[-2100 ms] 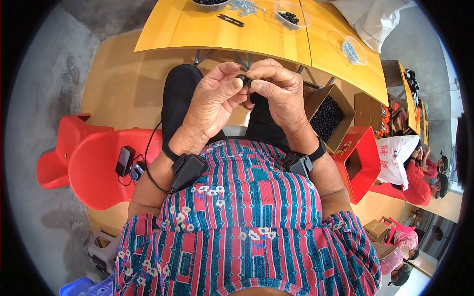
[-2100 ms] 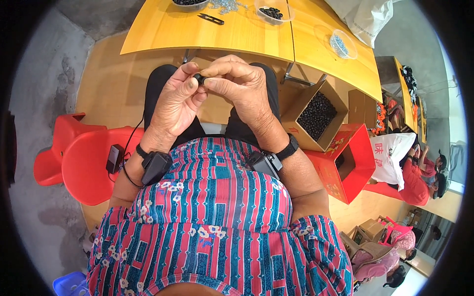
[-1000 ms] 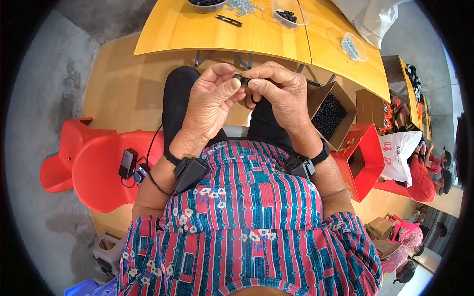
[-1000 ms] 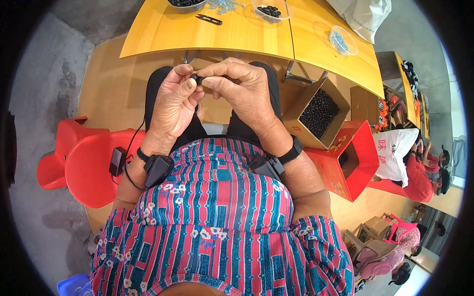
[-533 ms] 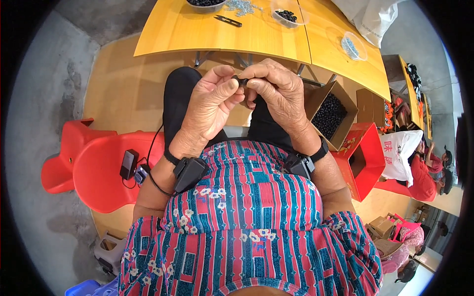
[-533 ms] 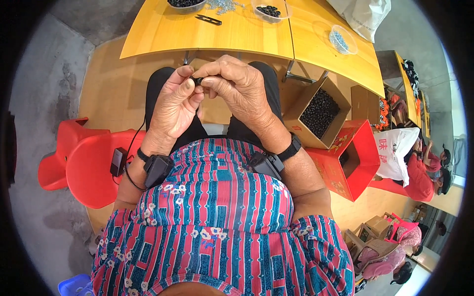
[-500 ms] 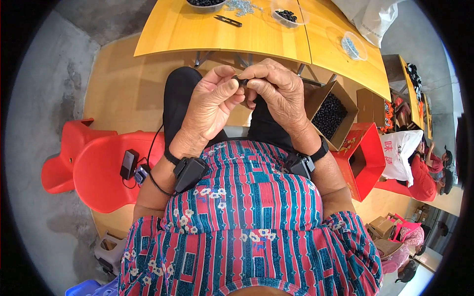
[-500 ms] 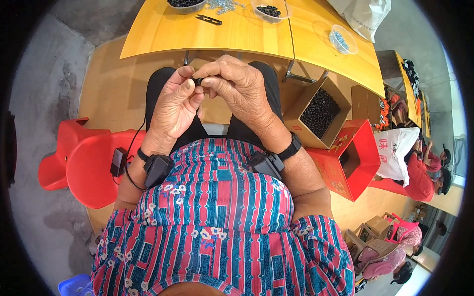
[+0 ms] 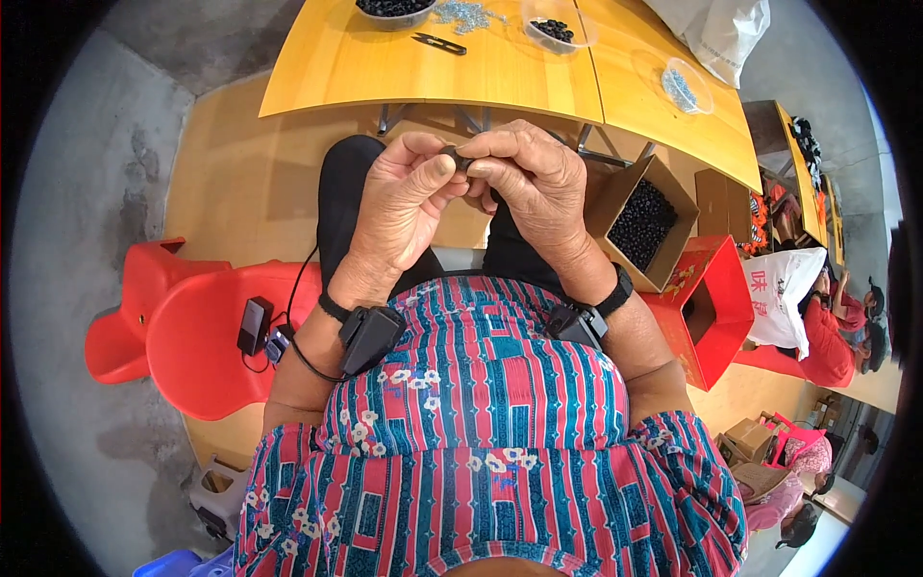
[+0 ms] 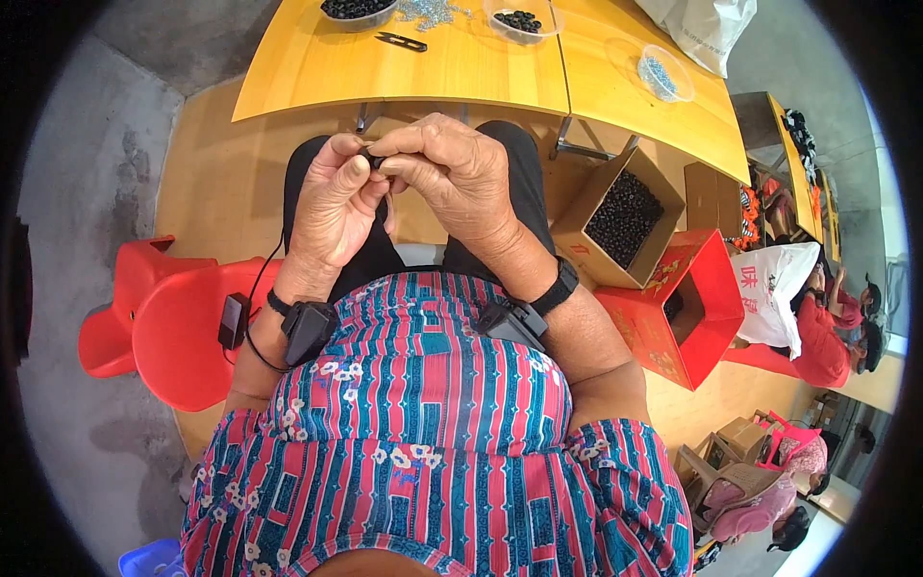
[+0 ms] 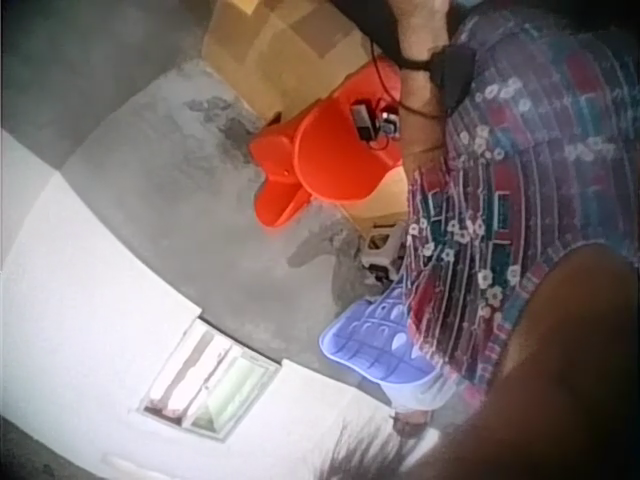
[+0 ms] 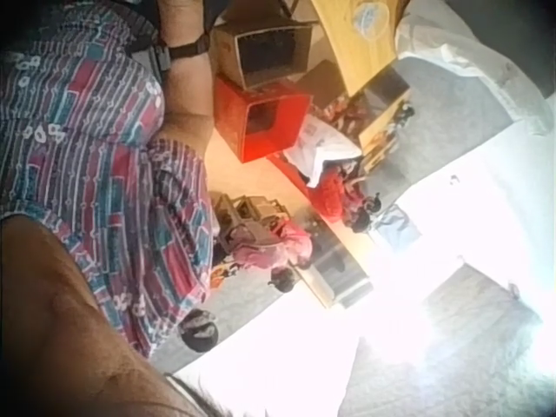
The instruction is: The person assembles small items by inserting clear beads into black plastic pieces by hand.
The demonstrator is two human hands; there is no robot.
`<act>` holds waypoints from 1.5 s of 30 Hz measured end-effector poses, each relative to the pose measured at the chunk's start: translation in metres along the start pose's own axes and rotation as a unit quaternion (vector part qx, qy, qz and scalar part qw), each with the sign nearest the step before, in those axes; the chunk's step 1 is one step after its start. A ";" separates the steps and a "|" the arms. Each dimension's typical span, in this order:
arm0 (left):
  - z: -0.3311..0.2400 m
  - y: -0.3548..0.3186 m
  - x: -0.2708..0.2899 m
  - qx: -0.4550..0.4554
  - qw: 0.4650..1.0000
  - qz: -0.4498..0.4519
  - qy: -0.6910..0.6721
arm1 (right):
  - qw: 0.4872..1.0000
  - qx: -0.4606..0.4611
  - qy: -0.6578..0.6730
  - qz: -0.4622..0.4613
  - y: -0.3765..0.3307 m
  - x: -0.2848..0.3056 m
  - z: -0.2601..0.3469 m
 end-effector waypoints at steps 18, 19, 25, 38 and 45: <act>-0.005 0.005 -0.006 -0.016 0.998 0.002 0.061 | 0.993 -0.055 0.004 0.105 0.010 0.005 0.001; -0.005 0.005 -0.006 -0.017 0.998 0.002 0.061 | 0.993 -0.047 -0.008 0.106 0.010 0.005 0.003; -0.006 0.004 -0.005 -0.010 0.998 0.003 0.056 | 0.983 -0.042 -0.109 0.143 0.016 0.004 0.015; -0.002 0.005 -0.006 -0.006 0.999 -0.018 0.030 | 0.983 -0.054 -0.104 0.142 0.015 0.003 0.007; 0.000 0.003 -0.008 -0.009 1.000 -0.024 0.013 | 0.991 -0.106 0.080 -0.012 0.004 -0.007 0.005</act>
Point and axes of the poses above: each hand's wrist, its own y-axis towards the middle knuckle, its own x-axis out of the back of the hand, z = x × y, the point moved 2 cm from there along y, towards the middle knuckle, and after that the axes turned 5 degrees about x, right-handed, at the moved point
